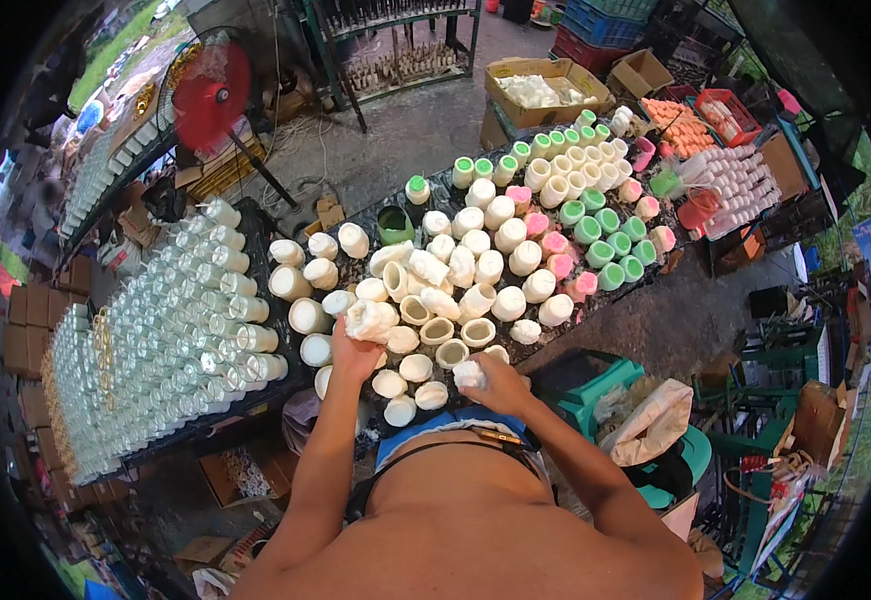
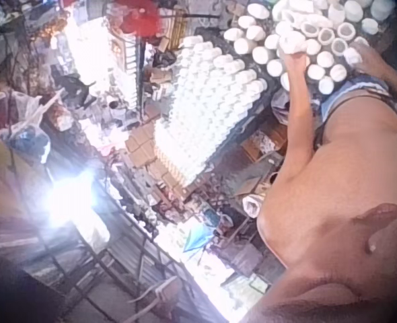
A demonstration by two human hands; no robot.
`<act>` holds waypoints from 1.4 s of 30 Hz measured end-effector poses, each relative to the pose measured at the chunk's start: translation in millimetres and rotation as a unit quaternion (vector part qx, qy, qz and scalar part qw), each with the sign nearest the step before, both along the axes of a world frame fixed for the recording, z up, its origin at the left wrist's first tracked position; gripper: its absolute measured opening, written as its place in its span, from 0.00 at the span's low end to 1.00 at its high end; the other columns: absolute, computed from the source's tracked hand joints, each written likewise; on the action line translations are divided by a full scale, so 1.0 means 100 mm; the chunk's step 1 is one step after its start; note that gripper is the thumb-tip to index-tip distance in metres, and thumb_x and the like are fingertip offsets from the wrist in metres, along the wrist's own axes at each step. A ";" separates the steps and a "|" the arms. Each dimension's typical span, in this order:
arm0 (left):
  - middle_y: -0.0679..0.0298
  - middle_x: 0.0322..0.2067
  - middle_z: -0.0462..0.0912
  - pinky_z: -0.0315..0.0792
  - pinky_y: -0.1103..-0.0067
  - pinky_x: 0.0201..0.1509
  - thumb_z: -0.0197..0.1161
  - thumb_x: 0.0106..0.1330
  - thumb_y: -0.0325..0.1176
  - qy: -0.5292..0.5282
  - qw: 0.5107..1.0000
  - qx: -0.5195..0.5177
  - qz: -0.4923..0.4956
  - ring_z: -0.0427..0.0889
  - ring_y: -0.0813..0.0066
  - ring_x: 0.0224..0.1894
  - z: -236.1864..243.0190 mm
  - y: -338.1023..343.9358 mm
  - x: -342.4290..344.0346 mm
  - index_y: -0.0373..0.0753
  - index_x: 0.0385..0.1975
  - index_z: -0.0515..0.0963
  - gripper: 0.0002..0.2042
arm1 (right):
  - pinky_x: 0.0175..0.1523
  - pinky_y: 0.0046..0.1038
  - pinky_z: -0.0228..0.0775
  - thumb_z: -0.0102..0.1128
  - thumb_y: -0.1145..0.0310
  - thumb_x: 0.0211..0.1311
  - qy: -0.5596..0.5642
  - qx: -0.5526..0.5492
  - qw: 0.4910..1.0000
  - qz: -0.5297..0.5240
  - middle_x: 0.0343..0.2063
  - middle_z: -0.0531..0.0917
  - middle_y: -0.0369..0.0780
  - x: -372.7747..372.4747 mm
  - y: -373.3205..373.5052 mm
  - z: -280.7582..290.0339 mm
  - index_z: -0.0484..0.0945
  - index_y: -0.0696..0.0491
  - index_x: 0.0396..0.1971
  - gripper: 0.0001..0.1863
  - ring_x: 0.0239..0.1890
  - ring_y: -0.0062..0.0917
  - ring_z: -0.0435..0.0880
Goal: The person repeatedly picks up white plastic cups from a table, turns them over, and places them back in a pile. The person handles the cups one at a time throughout the clip.
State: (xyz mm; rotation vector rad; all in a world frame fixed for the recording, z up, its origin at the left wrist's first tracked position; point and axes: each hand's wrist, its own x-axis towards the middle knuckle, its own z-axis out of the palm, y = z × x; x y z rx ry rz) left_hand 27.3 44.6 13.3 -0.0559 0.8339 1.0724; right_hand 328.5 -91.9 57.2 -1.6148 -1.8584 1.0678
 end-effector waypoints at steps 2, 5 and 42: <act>0.62 0.60 0.79 0.71 0.60 0.60 0.42 0.78 0.56 -0.059 0.998 0.000 0.029 0.76 0.60 0.61 -0.02 -0.09 -0.03 0.47 0.62 0.73 0.25 | 0.52 0.43 0.73 0.73 0.60 0.56 0.038 -0.018 0.999 0.020 0.44 0.81 0.52 -0.05 -0.04 -0.03 0.73 0.58 0.52 0.28 0.47 0.48 0.82; 0.62 0.61 0.78 0.69 0.59 0.63 0.40 0.78 0.54 -0.110 0.993 -0.025 0.039 0.75 0.59 0.62 0.04 -0.16 -0.06 0.48 0.62 0.73 0.24 | 0.51 0.44 0.73 0.73 0.66 0.55 0.026 -0.025 0.998 0.052 0.44 0.81 0.49 -0.13 -0.04 -0.06 0.74 0.56 0.49 0.24 0.47 0.45 0.82; 0.50 0.42 0.84 0.77 0.67 0.47 0.62 0.60 0.25 0.618 0.738 0.242 -0.119 0.85 0.57 0.42 0.09 0.10 0.63 0.38 0.47 0.74 0.14 | 0.30 0.36 0.64 0.67 0.75 0.49 0.106 0.134 0.965 -0.200 0.20 0.71 0.46 -1.06 1.14 -0.25 0.68 0.59 0.24 0.13 0.22 0.33 0.69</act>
